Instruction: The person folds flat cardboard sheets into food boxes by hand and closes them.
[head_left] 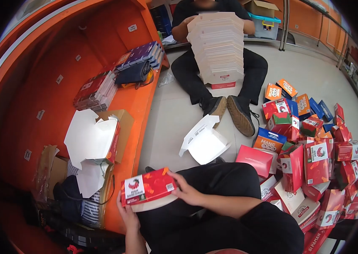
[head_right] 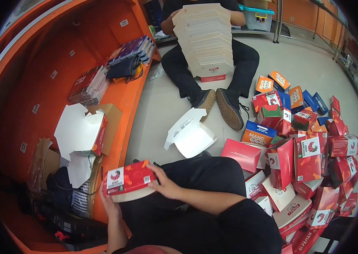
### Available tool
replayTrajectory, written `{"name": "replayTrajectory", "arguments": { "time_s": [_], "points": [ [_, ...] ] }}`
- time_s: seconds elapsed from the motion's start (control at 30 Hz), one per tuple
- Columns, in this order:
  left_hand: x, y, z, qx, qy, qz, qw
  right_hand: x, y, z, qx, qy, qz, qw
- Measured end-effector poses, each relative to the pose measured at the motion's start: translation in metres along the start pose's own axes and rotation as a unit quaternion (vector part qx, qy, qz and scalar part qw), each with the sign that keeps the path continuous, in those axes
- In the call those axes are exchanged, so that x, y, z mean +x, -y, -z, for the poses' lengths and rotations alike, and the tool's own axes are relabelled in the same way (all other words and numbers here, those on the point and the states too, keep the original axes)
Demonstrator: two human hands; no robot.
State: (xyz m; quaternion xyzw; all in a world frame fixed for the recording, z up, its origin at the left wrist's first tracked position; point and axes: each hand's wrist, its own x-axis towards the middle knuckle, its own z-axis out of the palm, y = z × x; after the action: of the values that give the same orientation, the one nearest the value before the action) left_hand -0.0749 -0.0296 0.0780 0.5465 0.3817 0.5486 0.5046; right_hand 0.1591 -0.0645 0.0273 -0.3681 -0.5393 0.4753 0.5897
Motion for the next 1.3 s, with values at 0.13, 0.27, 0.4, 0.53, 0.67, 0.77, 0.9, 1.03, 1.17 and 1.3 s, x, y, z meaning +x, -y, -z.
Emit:
{"name": "replayTrajectory", "arguments": {
  "time_s": [0.13,0.27,0.4,0.53,0.67,0.77,0.9,1.03,1.17,1.3],
  "points": [
    [0.033,-0.014,-0.037,-0.005,0.017,-0.050,0.999,0.015,0.028,0.031,0.035,-0.037,0.032,0.998],
    [0.067,-0.022,-0.067,0.098,0.087,-0.177,0.975,0.020,0.032,0.060,0.144,-0.100,0.025,0.984],
    [0.079,-0.018,-0.104,0.049,0.133,-0.159,0.977,0.021,0.062,0.074,0.308,-0.152,0.040,0.938],
    [0.074,-0.018,-0.126,0.000,0.080,-0.105,0.991,0.021,0.061,0.079,0.297,-0.187,0.049,0.935],
    [0.073,-0.030,-0.134,-0.186,0.107,0.063,0.975,0.025,0.038,0.087,0.078,-0.182,0.161,0.967],
    [0.073,-0.034,-0.133,-0.161,0.101,0.064,0.980,0.024,0.043,0.084,0.021,-0.172,0.166,0.971],
    [0.072,-0.037,-0.128,-0.148,0.080,0.027,0.985,0.022,0.048,0.075,0.016,-0.125,0.147,0.981],
    [0.069,-0.038,-0.131,-0.177,0.054,0.015,0.983,0.021,0.044,0.065,0.042,-0.118,0.193,0.973],
    [0.066,-0.035,-0.128,-0.190,0.014,0.012,0.982,0.020,0.038,0.059,0.025,-0.107,0.235,0.966],
    [0.069,-0.028,-0.123,-0.209,-0.012,-0.027,0.978,0.014,0.036,0.054,-0.098,-0.098,0.253,0.958]
  ]
}}
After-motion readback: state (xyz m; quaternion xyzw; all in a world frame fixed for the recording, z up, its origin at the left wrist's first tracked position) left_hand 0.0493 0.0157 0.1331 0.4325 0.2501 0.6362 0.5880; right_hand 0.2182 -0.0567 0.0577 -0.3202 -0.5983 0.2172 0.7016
